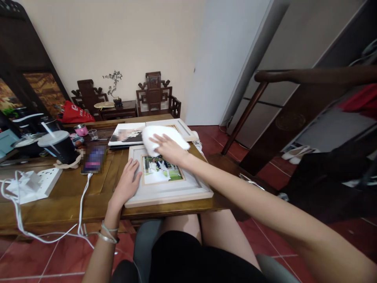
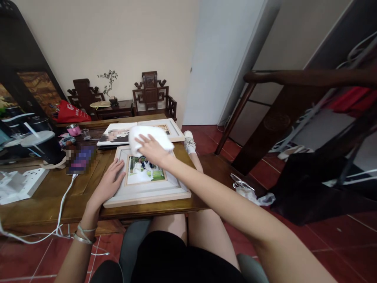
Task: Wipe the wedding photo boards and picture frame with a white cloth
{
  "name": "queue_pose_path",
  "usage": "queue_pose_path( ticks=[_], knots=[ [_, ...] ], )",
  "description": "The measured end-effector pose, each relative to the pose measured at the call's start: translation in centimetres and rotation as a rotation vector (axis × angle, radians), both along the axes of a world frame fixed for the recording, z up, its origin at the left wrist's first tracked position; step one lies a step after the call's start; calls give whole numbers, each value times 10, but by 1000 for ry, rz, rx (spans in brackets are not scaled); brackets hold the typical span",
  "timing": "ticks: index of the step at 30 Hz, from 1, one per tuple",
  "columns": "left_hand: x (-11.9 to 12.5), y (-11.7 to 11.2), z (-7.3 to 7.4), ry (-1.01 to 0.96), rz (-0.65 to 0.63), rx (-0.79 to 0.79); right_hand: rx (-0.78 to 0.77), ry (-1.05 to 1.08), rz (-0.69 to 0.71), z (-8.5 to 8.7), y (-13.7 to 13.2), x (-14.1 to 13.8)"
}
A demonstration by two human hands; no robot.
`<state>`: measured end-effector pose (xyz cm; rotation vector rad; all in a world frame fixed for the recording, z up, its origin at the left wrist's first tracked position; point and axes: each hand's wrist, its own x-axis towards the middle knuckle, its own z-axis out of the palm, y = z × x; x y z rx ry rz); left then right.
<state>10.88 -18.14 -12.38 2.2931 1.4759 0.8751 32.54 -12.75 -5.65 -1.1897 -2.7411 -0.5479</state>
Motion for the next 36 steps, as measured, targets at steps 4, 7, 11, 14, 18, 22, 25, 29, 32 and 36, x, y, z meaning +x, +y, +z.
queue_pose_path(
  ticks=[4, 7, 11, 14, 18, 22, 25, 29, 32, 36],
  knots=[
    [-1, 1, 1, -18, -20, 1, -111, -62, 93, -2, 10, -47],
    [-2, 2, 2, -21, -15, -25, -176, -61, 26, -4, 15, -51],
    [-1, 2, 1, -34, -15, -21, -219, -70, -56, -1, 17, -20],
    [-1, 2, 0, -49, -8, -18, -259, -95, -150, 5, 16, 14],
    [-1, 1, -1, -30, 1, -14, -283, -116, -283, 11, 8, 52],
    [-1, 1, -1, -3, -7, -20, -295, -130, -321, 10, -20, 68],
    [-1, 0, 0, -6, -17, -19, -357, -127, -269, 9, -56, 71],
    [1, -1, 3, -27, -7, -8, -469, -65, -167, 15, -110, 78],
    [1, -1, 4, -25, -17, -11, -561, -15, -171, 26, -141, 86],
    [1, -1, 3, -36, -33, -8, -632, 74, -247, 46, -147, 93]
  ],
)
